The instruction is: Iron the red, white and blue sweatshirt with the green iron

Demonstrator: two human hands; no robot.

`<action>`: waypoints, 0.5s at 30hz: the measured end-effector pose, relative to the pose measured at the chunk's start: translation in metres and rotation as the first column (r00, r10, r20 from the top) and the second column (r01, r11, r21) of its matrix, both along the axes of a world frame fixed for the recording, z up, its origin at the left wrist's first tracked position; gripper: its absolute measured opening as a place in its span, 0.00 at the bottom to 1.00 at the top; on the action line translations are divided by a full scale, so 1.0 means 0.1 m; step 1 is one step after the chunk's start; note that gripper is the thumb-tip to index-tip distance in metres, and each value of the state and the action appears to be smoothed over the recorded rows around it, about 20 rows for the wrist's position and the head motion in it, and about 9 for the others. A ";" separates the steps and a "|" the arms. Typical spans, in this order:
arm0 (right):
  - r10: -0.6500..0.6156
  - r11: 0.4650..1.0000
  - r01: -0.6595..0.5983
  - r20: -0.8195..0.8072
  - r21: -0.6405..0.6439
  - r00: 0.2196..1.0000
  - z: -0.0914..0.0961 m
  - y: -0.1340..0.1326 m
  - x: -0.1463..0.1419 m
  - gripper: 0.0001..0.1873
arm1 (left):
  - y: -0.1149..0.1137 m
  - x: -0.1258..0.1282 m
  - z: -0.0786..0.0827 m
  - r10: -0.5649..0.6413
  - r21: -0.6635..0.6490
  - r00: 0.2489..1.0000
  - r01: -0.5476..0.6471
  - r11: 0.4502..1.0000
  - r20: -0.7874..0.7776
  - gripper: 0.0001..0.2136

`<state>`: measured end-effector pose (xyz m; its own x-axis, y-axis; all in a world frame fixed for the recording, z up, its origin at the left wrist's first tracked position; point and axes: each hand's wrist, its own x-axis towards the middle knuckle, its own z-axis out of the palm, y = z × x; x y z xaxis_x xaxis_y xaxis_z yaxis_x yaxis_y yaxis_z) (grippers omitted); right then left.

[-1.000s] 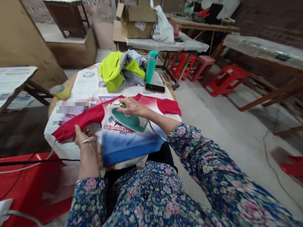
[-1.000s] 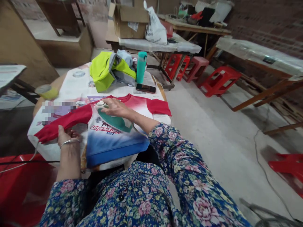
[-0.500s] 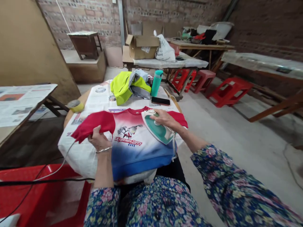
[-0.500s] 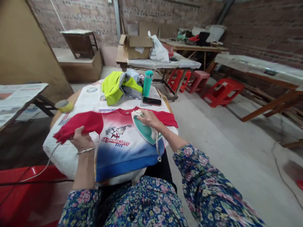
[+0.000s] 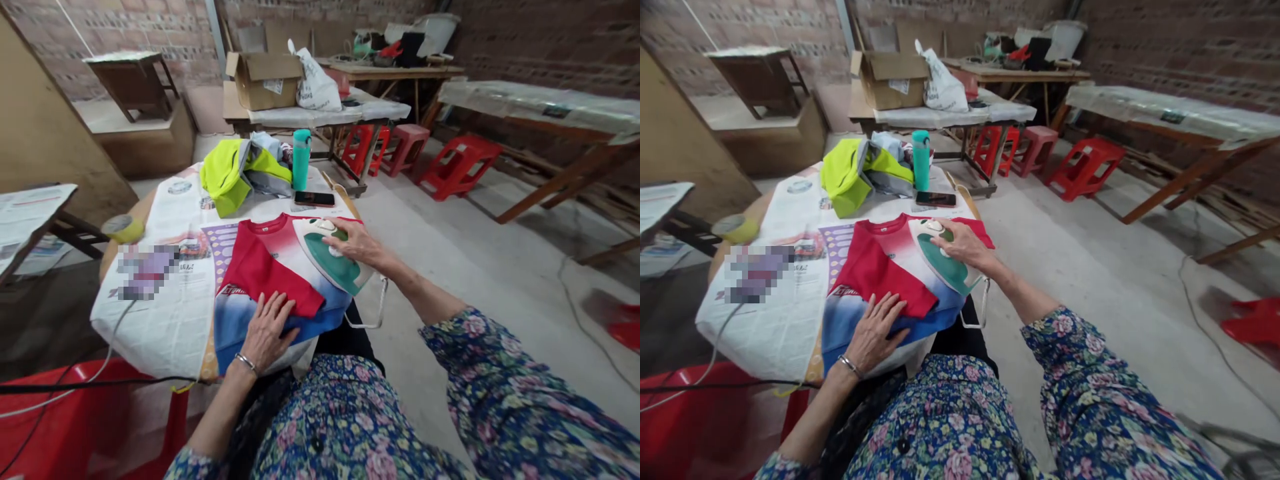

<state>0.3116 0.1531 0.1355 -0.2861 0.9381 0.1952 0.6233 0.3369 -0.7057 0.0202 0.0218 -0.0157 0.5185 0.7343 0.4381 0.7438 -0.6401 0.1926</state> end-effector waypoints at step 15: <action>0.517 0.855 -0.511 0.244 -0.090 0.821 -0.02 0.14 -1.26 0.18 | -0.19 0.21 -0.29 -0.067 0.018 0.989 0.065 0.998 0.132 0.29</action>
